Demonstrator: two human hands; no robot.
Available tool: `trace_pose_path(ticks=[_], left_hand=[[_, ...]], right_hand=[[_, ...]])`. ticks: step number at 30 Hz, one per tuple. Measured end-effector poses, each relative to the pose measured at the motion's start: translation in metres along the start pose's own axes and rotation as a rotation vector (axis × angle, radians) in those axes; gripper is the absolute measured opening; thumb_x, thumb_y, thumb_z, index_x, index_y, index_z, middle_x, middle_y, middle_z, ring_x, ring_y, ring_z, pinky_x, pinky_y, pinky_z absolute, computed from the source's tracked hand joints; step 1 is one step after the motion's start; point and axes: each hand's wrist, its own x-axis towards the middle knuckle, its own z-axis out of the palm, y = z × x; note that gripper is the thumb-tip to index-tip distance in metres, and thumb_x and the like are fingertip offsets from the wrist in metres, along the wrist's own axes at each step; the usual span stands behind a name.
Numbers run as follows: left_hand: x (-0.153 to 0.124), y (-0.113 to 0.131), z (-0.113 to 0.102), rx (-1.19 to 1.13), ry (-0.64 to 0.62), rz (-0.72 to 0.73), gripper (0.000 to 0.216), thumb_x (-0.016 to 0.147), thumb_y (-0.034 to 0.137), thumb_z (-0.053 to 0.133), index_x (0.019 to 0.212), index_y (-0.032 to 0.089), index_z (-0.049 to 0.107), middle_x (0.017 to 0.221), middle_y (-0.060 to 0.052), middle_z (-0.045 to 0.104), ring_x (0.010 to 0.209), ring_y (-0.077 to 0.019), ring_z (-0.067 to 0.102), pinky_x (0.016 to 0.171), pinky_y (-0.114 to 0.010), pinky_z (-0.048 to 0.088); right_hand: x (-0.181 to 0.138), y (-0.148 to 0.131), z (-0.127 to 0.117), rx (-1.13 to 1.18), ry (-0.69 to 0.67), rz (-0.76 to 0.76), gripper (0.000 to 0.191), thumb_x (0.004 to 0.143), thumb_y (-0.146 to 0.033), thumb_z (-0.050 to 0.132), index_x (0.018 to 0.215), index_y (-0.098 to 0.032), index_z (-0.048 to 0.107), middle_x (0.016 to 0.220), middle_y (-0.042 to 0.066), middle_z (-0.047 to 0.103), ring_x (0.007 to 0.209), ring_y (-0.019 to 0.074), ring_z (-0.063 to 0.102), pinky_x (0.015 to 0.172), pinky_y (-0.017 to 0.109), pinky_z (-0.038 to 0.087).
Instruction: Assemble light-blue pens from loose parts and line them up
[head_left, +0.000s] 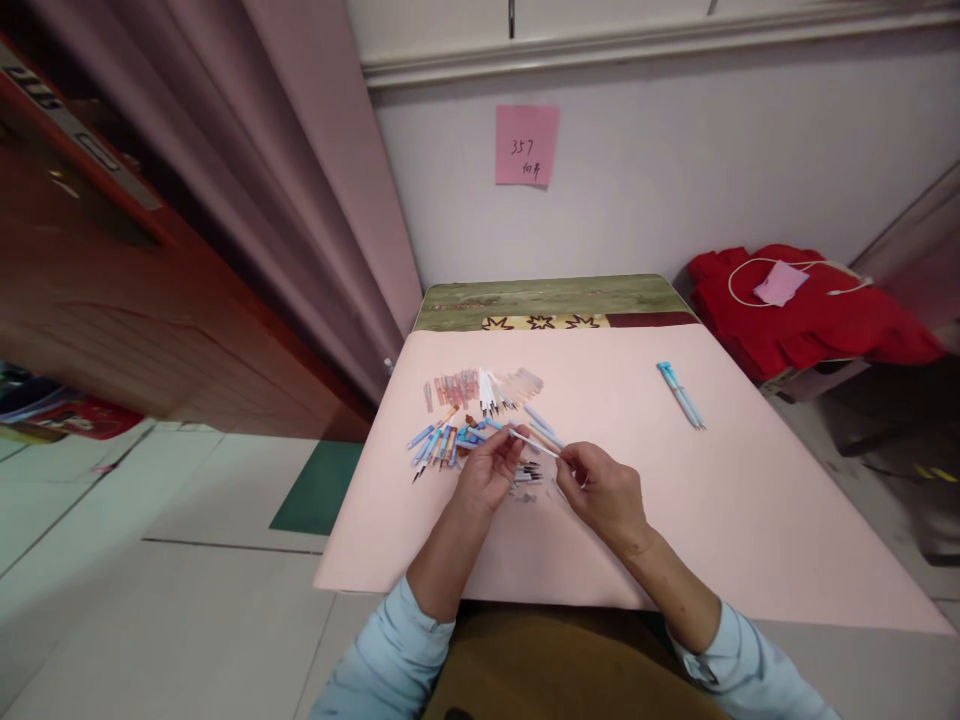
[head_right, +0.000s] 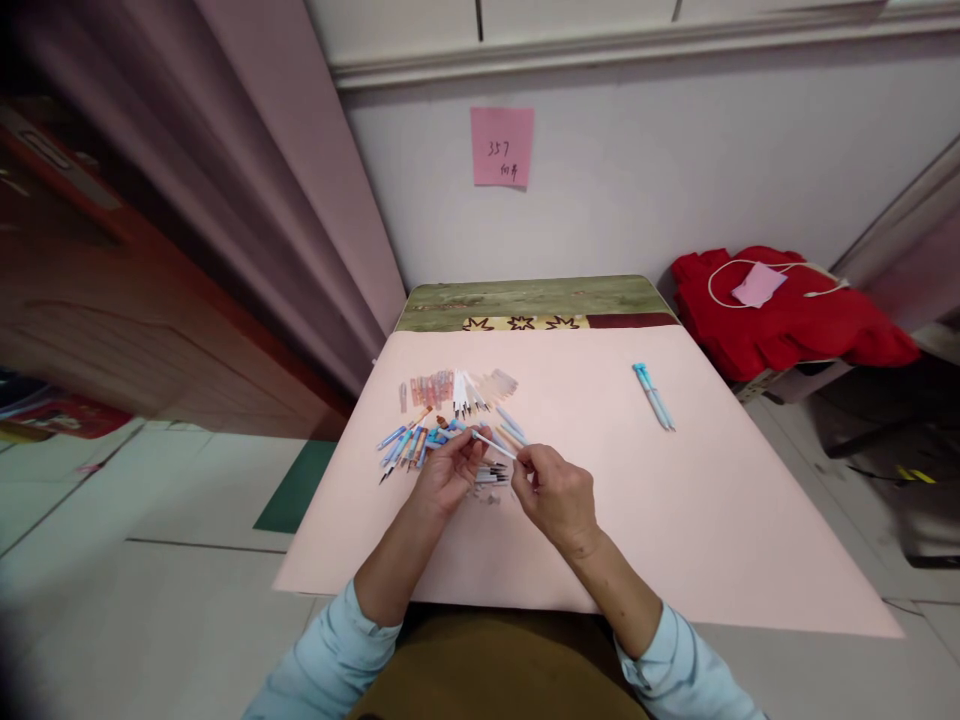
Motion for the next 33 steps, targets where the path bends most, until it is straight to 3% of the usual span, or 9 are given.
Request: trace_pose_path(ticks=[9,12,14,18,23,29,33], left_hand=[[0.000,0.003,0.000,-0.015,0.029,0.067,0.011,0.083,-0.002,0.058,0.082,0.007,0.064,0.078,-0.010,0.072,0.080,-0.0180,0.073,0.067,-0.019,0.060],[-0.003,0.017,-0.001,-0.027,0.063,0.110,0.013,0.085,-0.001,0.055,0.079,0.007,0.064,0.076,-0.009,0.071,0.078,-0.0162,0.072,0.066,-0.017,0.059],[-0.004,0.029,-0.001,-0.048,0.073,0.145,0.014,0.086,-0.001,0.054,0.078,0.007,0.063,0.076,-0.009,0.070,0.078,-0.0158,0.072,0.065,-0.016,0.059],[-0.005,0.051,-0.002,-0.093,0.078,0.191,0.014,0.089,0.001,0.051,0.082,0.007,0.062,0.076,-0.008,0.070,0.076,-0.0140,0.071,0.065,-0.015,0.059],[-0.009,0.064,-0.007,-0.148,0.041,0.198,0.014,0.091,0.002,0.048,0.090,0.005,0.062,0.079,-0.010,0.070,0.075,-0.0132,0.071,0.065,-0.015,0.060],[-0.012,0.066,-0.015,-0.135,0.054,0.210,0.016,0.092,0.003,0.046,0.093,0.004,0.062,0.081,-0.012,0.070,0.076,-0.0140,0.071,0.065,-0.015,0.060],[-0.010,0.065,-0.016,-0.140,0.030,0.200,0.018,0.092,0.003,0.047,0.099,0.005,0.063,0.081,-0.011,0.069,0.077,-0.0141,0.071,0.065,-0.016,0.060]], right_hand=[[0.006,-0.006,0.006,0.058,0.066,-0.140,0.014,0.091,-0.029,0.056,0.094,-0.020,0.067,0.076,0.000,0.069,0.059,0.0087,0.061,0.058,0.019,0.042],[0.011,0.007,0.002,0.152,0.095,-0.031,0.023,0.091,-0.038,0.058,0.103,-0.021,0.067,0.077,0.000,0.069,0.056,0.0090,0.059,0.058,0.020,0.044],[0.017,0.021,0.001,0.117,0.126,0.087,0.022,0.091,-0.040,0.056,0.095,-0.022,0.069,0.076,0.000,0.069,0.058,0.0107,0.060,0.059,0.022,0.045],[0.026,0.042,0.007,-0.108,-0.087,0.186,0.018,0.088,-0.037,0.057,0.084,-0.026,0.071,0.087,0.000,0.070,0.066,0.0137,0.062,0.057,0.025,0.038],[0.030,0.034,0.023,-0.329,-0.333,0.198,0.018,0.086,-0.031,0.056,0.089,-0.027,0.074,0.090,0.003,0.070,0.077,0.0175,0.063,0.063,0.028,0.034],[0.030,0.025,0.030,-0.393,-0.354,0.155,0.025,0.089,-0.029,0.052,0.076,-0.020,0.070,0.082,0.007,0.069,0.080,0.0183,0.062,0.077,0.032,0.032],[0.030,0.026,0.032,-0.330,-0.314,0.187,0.017,0.087,-0.031,0.056,0.081,-0.022,0.069,0.081,0.004,0.069,0.079,0.0182,0.062,0.080,0.033,0.031]])
